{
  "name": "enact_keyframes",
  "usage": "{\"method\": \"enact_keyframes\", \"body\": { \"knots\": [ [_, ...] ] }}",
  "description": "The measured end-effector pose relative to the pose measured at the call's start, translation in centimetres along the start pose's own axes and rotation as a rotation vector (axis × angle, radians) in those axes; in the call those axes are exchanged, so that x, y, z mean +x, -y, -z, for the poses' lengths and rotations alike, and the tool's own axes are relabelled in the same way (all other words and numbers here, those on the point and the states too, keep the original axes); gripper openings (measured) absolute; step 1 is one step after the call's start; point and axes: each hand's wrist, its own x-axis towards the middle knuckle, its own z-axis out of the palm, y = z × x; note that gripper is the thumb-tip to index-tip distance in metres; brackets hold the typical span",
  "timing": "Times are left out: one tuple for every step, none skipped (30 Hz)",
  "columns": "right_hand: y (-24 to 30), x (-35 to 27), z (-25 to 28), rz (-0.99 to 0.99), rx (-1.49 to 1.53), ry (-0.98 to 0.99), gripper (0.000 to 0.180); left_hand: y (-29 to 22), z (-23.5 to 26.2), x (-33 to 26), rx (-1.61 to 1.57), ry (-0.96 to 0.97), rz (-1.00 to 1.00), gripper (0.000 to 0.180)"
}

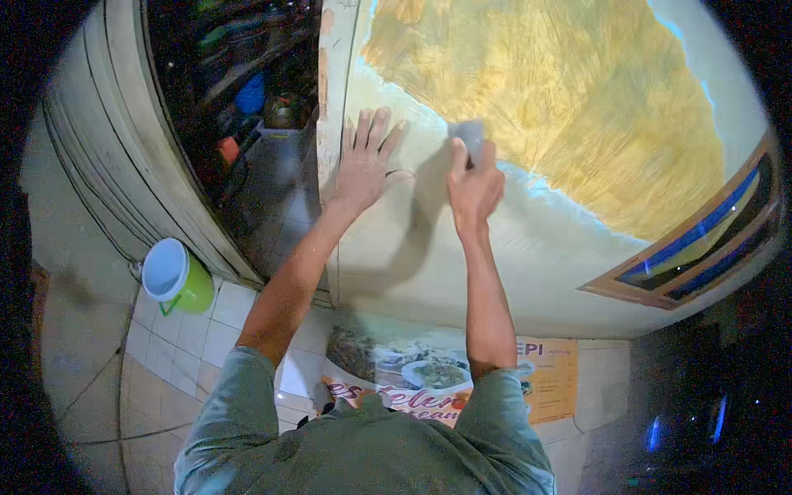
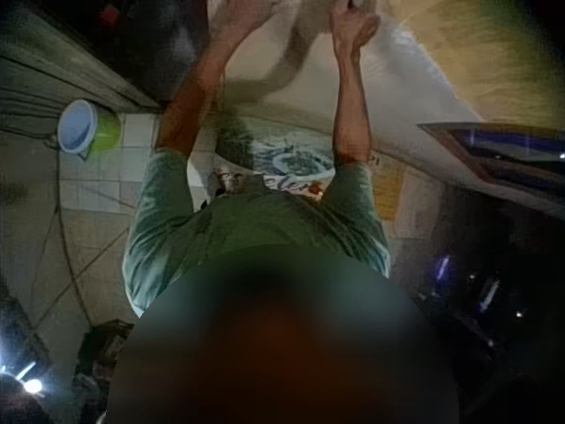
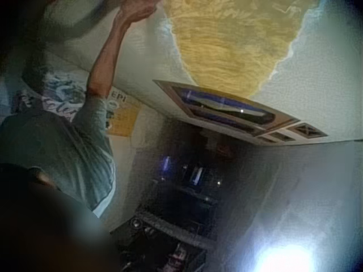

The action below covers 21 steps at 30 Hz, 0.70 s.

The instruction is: Scraping and smoothing a damaged section of a wall with a putty knife.

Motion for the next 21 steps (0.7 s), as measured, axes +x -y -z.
{"method": "enact_keyframes", "body": {
  "knots": [
    [-0.4, -0.4, 0.5, 0.019, -0.025, -0.009, 0.036, 0.5, 0.1, -0.1, -0.001, -0.002, -0.029, 0.094],
    [-0.6, -0.7, 0.7, 0.038, -0.049, -0.02, 0.037, 0.6, 0.2, -0.3, 0.0, -0.006, -0.026, 0.094],
    [-0.7, -1.1, 0.7, -0.025, -0.081, -0.006, 0.037, 0.5, 0.2, -0.5, 0.104, 0.065, -0.01, 0.096],
    [-0.1, -1.0, 0.8, -0.02, -0.083, -0.008, 0.037, 0.2, 0.2, -0.4, 0.205, 0.135, 0.007, 0.097],
    [0.7, -0.8, 0.8, -0.005, -0.084, 0.008, 0.035, 0.4, -0.3, -0.6, 0.006, -0.034, -0.026, 0.107],
    [1.5, -0.6, 0.7, 0.01, -0.084, 0.024, 0.034, 0.3, -0.5, -0.8, 0.005, -0.039, -0.025, 0.107],
    [2.4, -0.3, 0.6, 0.045, -0.088, 0.035, 0.034, -0.1, -0.3, -1.1, -0.001, 0.04, 0.013, 0.114],
    [3.0, 0.0, 1.0, 0.045, -0.092, 0.031, 0.034, -0.4, 0.1, -1.2, -0.007, 0.119, 0.05, 0.12],
    [3.5, 0.3, 1.5, 0.049, -0.142, 0.061, 0.035, -0.5, 0.0, -1.1, 0.004, 0.126, 0.061, 0.127],
    [3.9, 0.2, 1.7, 0.053, -0.188, 0.094, 0.035, -0.3, 0.1, -1.2, 0.004, 0.124, 0.061, 0.127],
    [3.0, 0.2, 1.8, 0.082, -0.163, 0.077, 0.036, 0.0, 0.2, -1.3, 0.017, 0.12, 0.047, 0.128],
    [2.0, 0.0, 2.2, 0.084, -0.162, 0.077, 0.036, 0.2, 0.3, -1.5, 0.03, 0.116, 0.035, 0.128],
    [1.6, -0.4, 2.9, 0.041, -0.152, 0.09, 0.036, 0.1, 0.5, -1.5, 0.026, 0.084, 0.012, 0.129],
    [1.3, -0.9, 3.3, -0.002, -0.141, 0.104, 0.036, 0.2, 0.6, -1.6, 0.027, 0.083, 0.013, 0.129],
    [1.3, -1.4, 3.3, -0.033, -0.129, 0.108, 0.035, 0.3, 0.8, -1.8, 0.016, 0.126, 0.013, 0.129],
    [1.8, -1.3, 3.3, -0.035, -0.133, 0.102, 0.035, 0.0, 1.0, -1.5, -0.001, 0.169, 0.008, 0.129],
    [2.4, -1.0, 2.9, 0.008, -0.158, 0.091, 0.036, -0.2, 0.9, -1.5, 0.058, 0.153, 0.011, 0.131],
    [3.2, -0.7, 2.4, 0.051, -0.183, 0.08, 0.036, -0.4, 0.9, -1.4, 0.058, 0.151, 0.012, 0.131],
    [3.9, -0.5, 2.1, 0.082, -0.168, 0.076, 0.036, -0.7, 1.0, -1.6, 0.104, 0.183, 0.02, 0.131],
    [4.9, -0.4, 2.1, 0.085, -0.165, 0.08, 0.036, -0.7, 1.2, -1.9, 0.154, 0.21, 0.033, 0.132],
    [5.9, -0.4, 2.2, 0.091, -0.165, 0.096, 0.037, -0.6, 0.4, -2.3, 0.186, 0.085, 0.022, 0.131]
  ]
}}
